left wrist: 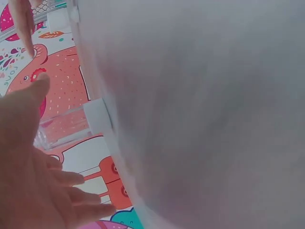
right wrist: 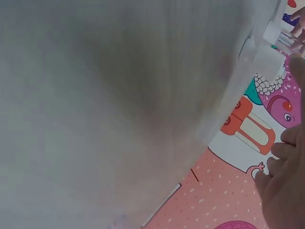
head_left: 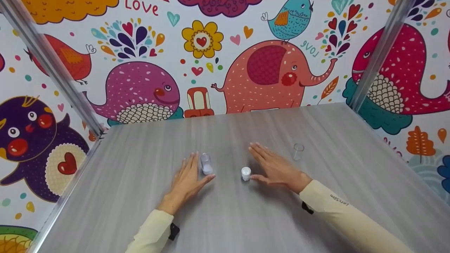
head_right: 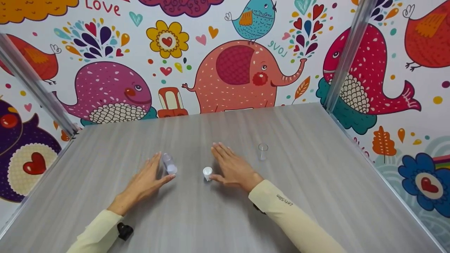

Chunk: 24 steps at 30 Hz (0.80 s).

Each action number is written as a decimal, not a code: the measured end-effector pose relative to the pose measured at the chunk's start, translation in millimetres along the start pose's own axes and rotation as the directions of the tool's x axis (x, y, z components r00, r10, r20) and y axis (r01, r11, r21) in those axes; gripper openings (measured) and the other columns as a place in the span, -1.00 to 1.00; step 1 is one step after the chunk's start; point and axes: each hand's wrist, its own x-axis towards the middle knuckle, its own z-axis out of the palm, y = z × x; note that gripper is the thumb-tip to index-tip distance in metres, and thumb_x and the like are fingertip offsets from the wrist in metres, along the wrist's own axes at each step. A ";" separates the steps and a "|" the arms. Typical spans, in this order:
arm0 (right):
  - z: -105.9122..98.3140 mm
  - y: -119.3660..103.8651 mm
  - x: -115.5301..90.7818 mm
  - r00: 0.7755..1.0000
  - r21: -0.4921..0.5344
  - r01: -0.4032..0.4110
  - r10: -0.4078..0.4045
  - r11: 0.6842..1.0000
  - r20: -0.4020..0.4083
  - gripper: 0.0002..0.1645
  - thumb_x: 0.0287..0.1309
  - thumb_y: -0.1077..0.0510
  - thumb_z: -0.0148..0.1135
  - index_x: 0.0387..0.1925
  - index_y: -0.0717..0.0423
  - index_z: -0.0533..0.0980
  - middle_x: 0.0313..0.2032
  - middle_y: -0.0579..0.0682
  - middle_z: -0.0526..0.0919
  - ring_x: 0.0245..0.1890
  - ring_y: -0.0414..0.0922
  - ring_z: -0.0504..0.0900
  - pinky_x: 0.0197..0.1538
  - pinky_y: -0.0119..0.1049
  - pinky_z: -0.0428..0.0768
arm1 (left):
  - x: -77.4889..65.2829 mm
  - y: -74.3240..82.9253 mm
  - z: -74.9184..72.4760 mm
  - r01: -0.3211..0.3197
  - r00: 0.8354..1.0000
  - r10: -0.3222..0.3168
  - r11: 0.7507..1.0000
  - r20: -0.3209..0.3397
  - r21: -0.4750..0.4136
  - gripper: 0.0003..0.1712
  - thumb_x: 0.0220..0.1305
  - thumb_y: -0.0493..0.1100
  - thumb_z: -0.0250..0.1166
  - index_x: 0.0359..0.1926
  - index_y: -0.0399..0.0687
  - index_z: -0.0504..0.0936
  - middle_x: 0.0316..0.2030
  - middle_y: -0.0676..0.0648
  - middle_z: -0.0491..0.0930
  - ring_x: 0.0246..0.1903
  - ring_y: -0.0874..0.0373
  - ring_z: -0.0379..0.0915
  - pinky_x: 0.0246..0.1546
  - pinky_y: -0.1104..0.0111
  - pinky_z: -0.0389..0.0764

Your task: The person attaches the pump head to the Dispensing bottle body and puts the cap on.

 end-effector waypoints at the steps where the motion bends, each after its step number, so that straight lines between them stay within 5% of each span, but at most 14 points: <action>1: 1.1 -1.2 0.2 1.000 0.021 -0.008 0.008 1.000 0.002 0.07 0.29 -0.31 0.15 0.52 0.28 0.06 0.55 0.21 0.10 0.56 0.15 0.09 0.51 0.01 0.20 | 0.3 0.0 0.3 0.001 1.000 -0.001 1.000 -0.004 -0.010 0.14 0.28 0.34 0.23 0.58 -0.16 -0.09 0.59 -0.25 -0.10 0.56 -0.31 -0.22 0.48 -0.22 -0.02; 8: 6.4 -8.7 0.6 0.995 0.175 -0.095 0.087 0.980 0.054 0.14 0.23 -0.31 0.23 0.55 0.23 0.00 0.57 0.18 0.06 0.57 0.14 0.07 0.50 0.05 0.21 | 4.3 0.2 3.1 -0.023 0.998 0.016 0.993 -0.058 -0.117 0.07 0.28 0.18 0.33 0.54 -0.29 0.01 0.53 -0.34 0.08 0.52 -0.26 0.00 0.49 -0.09 0.10; 12: 9.5 -14.4 1.8 0.981 0.296 -0.187 0.161 0.937 0.110 0.13 0.21 -0.24 0.30 0.55 0.21 0.00 0.57 0.17 0.07 0.57 0.11 0.08 0.49 0.07 0.22 | 7.8 0.0 4.8 -0.023 0.998 0.007 0.970 -0.065 -0.242 0.06 0.27 0.06 0.37 0.53 -0.34 0.01 0.51 -0.39 0.08 0.52 -0.27 0.00 0.49 -0.09 0.10; 17: 14.0 -22.0 4.0 0.954 0.426 -0.300 0.258 0.854 0.154 0.09 0.19 -0.16 0.36 0.53 0.23 0.06 0.53 0.21 0.15 0.53 0.11 0.17 0.48 0.07 0.24 | 12.0 -0.4 7.6 -0.027 0.997 -0.001 0.925 -0.072 -0.378 0.04 0.24 -0.05 0.41 0.52 -0.36 0.01 0.49 -0.43 0.11 0.50 -0.31 0.03 0.47 -0.11 0.12; 24: 19.1 -29.4 9.2 0.945 0.555 -0.311 0.315 0.771 0.092 -0.03 0.13 -0.02 0.45 0.41 0.34 0.24 0.36 0.28 0.40 0.40 0.18 0.38 0.40 0.10 0.34 | 17.0 4.6 12.4 -0.016 0.994 -0.049 0.813 -0.096 -0.582 -0.01 0.21 -0.22 0.39 0.50 -0.38 0.01 0.48 -0.40 0.16 0.48 -0.34 0.06 0.45 -0.10 0.19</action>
